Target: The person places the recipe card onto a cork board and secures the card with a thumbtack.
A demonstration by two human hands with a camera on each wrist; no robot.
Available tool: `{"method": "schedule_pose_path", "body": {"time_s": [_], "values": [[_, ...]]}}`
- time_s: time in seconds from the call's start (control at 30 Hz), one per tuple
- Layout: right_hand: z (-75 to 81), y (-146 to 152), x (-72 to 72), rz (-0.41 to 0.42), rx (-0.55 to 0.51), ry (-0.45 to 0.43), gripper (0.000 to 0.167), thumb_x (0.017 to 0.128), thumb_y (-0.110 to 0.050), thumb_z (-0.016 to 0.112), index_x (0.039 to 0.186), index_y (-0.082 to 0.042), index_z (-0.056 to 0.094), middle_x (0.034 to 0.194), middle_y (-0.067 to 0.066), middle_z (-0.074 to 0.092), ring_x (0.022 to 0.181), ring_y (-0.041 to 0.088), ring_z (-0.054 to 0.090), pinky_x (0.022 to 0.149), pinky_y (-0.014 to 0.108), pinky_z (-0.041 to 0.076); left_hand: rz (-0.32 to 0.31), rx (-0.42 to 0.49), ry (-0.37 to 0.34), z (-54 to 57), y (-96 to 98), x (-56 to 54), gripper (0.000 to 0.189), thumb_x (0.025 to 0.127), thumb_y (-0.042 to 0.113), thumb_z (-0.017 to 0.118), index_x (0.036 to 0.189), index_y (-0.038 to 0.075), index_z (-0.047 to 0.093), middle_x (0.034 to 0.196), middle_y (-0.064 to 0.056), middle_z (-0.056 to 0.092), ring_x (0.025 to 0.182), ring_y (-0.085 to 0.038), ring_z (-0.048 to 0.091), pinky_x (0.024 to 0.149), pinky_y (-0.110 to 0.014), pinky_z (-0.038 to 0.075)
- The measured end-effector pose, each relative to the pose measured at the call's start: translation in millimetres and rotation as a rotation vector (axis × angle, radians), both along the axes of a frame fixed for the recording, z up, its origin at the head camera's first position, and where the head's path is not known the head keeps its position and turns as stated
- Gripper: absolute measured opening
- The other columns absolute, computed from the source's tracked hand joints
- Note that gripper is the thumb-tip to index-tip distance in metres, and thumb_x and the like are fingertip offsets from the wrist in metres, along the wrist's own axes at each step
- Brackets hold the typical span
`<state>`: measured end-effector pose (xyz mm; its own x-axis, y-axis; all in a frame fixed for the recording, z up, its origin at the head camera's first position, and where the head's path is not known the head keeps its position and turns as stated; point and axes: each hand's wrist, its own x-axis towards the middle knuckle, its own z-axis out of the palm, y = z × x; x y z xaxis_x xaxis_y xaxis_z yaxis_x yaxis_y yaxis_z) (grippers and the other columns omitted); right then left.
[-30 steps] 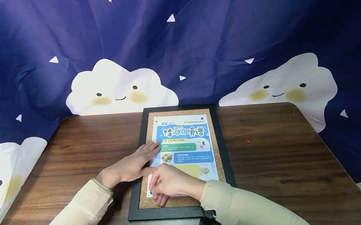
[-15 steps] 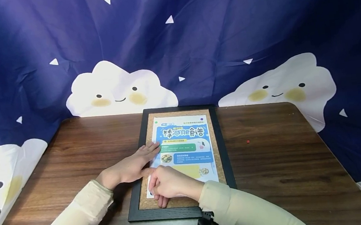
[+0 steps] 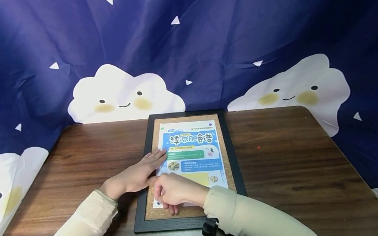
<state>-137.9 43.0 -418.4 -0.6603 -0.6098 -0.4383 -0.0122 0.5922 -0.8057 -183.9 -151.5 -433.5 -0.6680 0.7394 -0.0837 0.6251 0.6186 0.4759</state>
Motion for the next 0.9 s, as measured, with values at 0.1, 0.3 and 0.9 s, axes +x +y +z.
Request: {"method": "schedule_pose_path", "body": {"time_s": [0.1,0.3,0.9], "values": [[1.1,0,-3.0,0.018,0.050,0.017,0.014,0.105,0.003,0.064,0.095,-0.007,0.067,0.063,0.007,0.066,0.040,0.014,0.058,0.039,0.026,0.050,0.009,-0.024,0.011,-0.9,0.8,-0.3,0.065,0.109,0.009,0.059,0.164,-0.011,0.031,0.177,-0.028,0.023,0.166,-0.048,0.018,0.136,-0.060,0.018],[-1.0,7,-8.7,0.020,0.077,0.043,0.014,0.102,-0.011,0.076,0.090,-0.013,0.068,0.056,0.005,0.063,0.036,0.014,0.055,0.037,0.026,0.047,0.008,-0.029,0.011,-1.9,-0.1,-1.7,0.071,0.110,0.022,0.063,0.165,-0.011,0.031,0.177,-0.028,0.023,0.166,-0.048,0.017,0.136,-0.061,0.018],[3.7,78,-14.6,0.091,-0.120,0.017,0.020,0.111,-0.020,0.062,0.111,-0.003,0.072,0.077,0.006,0.073,0.057,0.014,0.064,0.052,0.025,0.054,0.041,-0.030,-0.041,-6.3,-0.7,-4.4,0.082,0.109,0.041,0.063,0.168,-0.006,0.028,0.180,-0.022,0.017,0.169,-0.041,0.011,0.138,-0.057,0.014]]}}
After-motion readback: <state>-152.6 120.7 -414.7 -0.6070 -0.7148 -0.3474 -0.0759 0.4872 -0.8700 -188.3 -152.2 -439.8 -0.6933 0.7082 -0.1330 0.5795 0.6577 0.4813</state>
